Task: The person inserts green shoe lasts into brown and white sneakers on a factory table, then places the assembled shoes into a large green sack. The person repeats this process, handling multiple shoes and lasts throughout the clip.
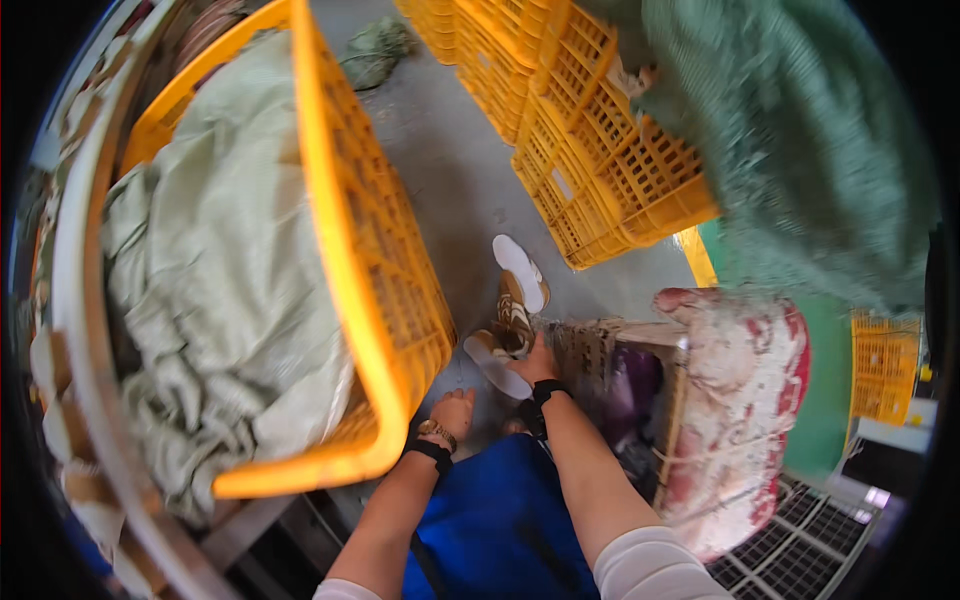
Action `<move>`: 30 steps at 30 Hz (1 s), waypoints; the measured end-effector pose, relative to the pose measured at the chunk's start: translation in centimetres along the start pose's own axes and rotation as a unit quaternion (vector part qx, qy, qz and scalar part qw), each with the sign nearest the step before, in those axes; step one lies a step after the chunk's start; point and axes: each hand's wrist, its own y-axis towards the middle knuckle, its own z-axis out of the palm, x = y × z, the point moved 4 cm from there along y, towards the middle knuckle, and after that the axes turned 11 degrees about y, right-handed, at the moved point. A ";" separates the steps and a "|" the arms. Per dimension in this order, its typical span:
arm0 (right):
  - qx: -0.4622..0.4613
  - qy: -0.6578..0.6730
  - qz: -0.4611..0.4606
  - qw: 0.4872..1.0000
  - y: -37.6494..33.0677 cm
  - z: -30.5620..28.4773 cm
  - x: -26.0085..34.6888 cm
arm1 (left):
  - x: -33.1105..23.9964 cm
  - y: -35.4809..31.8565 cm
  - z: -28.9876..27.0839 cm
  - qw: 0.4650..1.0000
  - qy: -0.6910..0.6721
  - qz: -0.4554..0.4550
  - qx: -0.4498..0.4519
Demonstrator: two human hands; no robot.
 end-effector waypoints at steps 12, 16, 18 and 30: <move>-0.152 -0.200 -0.124 0.960 16.8 2.4 -1.3 | 5.8 19.2 12.0 0.968 0.131 0.085 -0.198; -0.166 -0.028 -0.193 0.967 19.9 1.1 -3.7 | 7.3 20.2 17.1 0.969 0.233 0.063 0.041; -0.137 0.011 -0.162 0.977 20.2 1.7 -4.7 | 7.1 19.1 18.8 0.982 0.149 0.049 0.109; -0.028 0.634 -0.171 0.754 -5.4 -6.8 11.2 | -1.0 -2.1 -3.0 0.986 -0.062 -0.149 -0.046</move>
